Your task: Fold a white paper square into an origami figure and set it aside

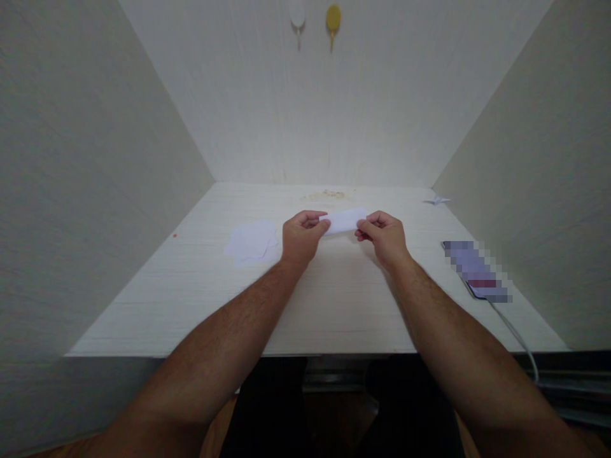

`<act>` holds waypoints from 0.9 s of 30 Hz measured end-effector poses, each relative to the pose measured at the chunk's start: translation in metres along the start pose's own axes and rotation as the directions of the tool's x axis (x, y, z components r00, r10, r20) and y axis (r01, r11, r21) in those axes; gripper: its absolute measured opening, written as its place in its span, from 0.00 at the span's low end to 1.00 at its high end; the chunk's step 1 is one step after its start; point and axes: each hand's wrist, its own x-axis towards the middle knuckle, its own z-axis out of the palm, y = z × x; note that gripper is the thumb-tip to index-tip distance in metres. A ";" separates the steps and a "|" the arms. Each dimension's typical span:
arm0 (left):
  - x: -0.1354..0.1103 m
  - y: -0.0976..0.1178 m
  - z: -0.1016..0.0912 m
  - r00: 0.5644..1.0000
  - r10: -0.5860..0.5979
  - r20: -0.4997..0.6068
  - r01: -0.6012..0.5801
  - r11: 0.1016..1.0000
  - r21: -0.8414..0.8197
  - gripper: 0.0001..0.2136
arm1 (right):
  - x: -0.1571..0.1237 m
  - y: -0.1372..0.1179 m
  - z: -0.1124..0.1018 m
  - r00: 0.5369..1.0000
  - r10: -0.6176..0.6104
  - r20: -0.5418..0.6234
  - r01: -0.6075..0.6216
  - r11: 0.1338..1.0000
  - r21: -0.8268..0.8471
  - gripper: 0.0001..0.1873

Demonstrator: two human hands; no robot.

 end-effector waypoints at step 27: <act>0.000 -0.001 0.000 1.000 -0.015 -0.006 0.016 0.999 0.035 0.11 | 0.000 -0.003 0.001 0.997 0.057 0.060 -0.057 0.998 -0.003 0.24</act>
